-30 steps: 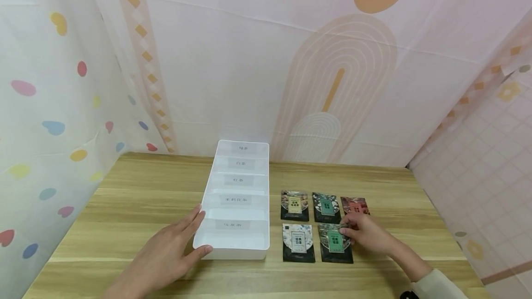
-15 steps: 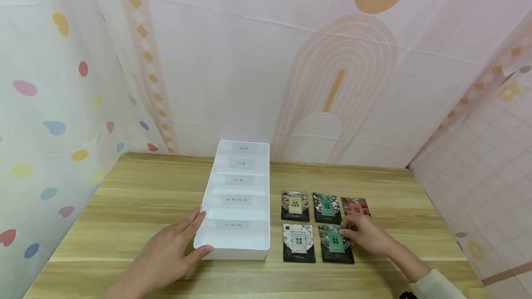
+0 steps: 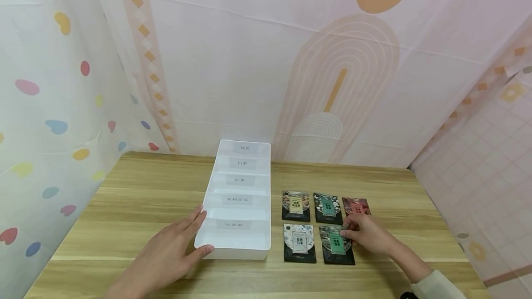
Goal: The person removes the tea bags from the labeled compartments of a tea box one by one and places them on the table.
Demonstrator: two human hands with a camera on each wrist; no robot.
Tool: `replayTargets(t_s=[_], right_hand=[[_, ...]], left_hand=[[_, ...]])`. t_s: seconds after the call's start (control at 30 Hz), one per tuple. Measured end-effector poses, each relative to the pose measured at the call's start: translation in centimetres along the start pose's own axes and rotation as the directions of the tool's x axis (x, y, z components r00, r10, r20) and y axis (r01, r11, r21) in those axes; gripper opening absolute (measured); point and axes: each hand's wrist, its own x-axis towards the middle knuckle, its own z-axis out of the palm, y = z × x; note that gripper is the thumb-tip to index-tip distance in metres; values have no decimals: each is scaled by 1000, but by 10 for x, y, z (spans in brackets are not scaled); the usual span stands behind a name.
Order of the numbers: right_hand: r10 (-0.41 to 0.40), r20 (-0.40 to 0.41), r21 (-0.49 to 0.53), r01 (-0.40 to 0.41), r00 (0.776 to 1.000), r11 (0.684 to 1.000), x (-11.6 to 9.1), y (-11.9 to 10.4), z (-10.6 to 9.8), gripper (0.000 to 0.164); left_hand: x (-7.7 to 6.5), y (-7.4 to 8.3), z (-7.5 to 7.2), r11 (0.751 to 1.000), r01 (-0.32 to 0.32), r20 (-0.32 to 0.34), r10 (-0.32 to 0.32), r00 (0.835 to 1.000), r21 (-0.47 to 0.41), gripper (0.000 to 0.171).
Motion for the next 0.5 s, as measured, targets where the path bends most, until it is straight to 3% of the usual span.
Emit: replayTargets(t_s=[0.5], right_hand=[[18,-21,-13,-18,1000,1000,-1,0,-1,14]], left_hand=[[1,1,0,1000,8,0,-8,1000,-3,77]])
